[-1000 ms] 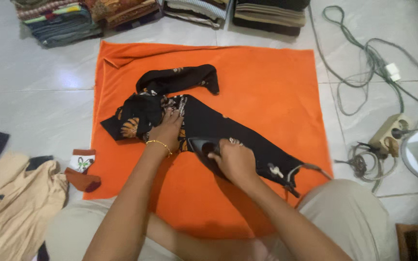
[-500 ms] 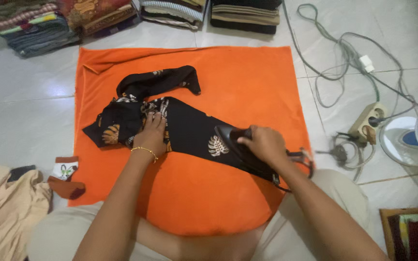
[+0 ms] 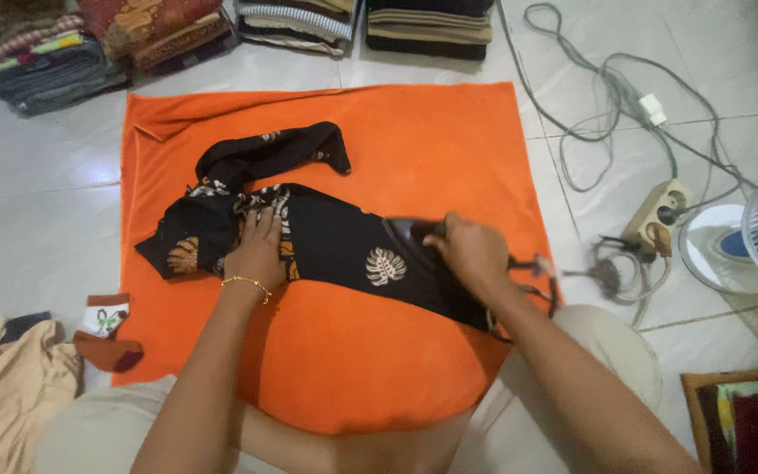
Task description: The person irons a black patterned garment on an orange cloth laid on the floor. They use an electric iron to smooth the sleeves and body of the garment, adjusting the fabric with their hands between passes.
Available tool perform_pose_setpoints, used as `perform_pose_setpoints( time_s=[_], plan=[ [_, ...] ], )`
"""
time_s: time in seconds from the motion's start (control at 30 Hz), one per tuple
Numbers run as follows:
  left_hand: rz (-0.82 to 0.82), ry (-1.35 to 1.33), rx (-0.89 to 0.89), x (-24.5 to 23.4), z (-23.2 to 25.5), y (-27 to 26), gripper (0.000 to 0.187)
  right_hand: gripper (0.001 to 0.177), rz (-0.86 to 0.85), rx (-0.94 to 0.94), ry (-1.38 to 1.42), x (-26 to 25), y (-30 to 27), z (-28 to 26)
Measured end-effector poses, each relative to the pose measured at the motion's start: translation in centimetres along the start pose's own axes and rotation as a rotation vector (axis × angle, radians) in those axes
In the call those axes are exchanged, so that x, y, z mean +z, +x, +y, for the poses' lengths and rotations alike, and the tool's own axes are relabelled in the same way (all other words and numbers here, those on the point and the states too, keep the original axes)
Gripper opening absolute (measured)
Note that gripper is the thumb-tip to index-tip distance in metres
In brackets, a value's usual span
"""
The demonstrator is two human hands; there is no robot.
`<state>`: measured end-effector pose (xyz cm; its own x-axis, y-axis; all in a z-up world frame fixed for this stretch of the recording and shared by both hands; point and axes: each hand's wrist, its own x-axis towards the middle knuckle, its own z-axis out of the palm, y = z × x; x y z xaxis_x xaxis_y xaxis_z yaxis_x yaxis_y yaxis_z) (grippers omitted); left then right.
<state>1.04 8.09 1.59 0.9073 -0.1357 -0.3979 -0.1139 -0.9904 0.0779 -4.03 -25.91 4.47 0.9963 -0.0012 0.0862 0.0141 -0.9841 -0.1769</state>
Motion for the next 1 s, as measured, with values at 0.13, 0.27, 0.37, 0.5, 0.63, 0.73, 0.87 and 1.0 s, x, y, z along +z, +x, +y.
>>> perform_pose_setpoints(
  time_s=[0.13,0.27,0.37,0.5,0.63,0.73,0.87,1.0],
  plan=[
    [0.021,-0.004,0.009,-0.1,0.0,-0.1,0.082,0.052,0.015,0.095,-0.051,-0.3,5.1,3.6],
    [0.038,0.105,-0.014,0.2,-1.3,0.9,0.088,0.055,0.043,0.047,-0.019,-2.4,6.8,5.3],
    [0.102,0.001,0.002,0.1,-4.3,1.1,0.082,0.05,0.378,-0.227,-0.149,-3.6,5.3,4.5],
    [0.312,0.282,0.016,0.2,-6.3,1.5,0.074,0.013,0.255,-0.337,0.086,-2.0,0.5,4.5],
    [0.52,0.243,0.072,-0.1,-2.1,0.1,0.057,0.023,-0.073,0.034,0.35,2.4,-3.8,5.2],
    [0.736,-0.045,0.388,1.2,5.6,-3.0,0.046,0.021,-0.219,0.214,0.494,5.1,-4.6,6.1],
    [0.515,-0.446,0.675,4.5,14.1,-7.1,0.037,0.019,-0.226,0.257,0.82,9.1,-4.3,7.6],
    [0.468,-0.425,0.635,8.4,17.9,-8.0,0.031,0.02,-0.134,0.258,0.837,10.4,-4.3,7.9]
  ],
)
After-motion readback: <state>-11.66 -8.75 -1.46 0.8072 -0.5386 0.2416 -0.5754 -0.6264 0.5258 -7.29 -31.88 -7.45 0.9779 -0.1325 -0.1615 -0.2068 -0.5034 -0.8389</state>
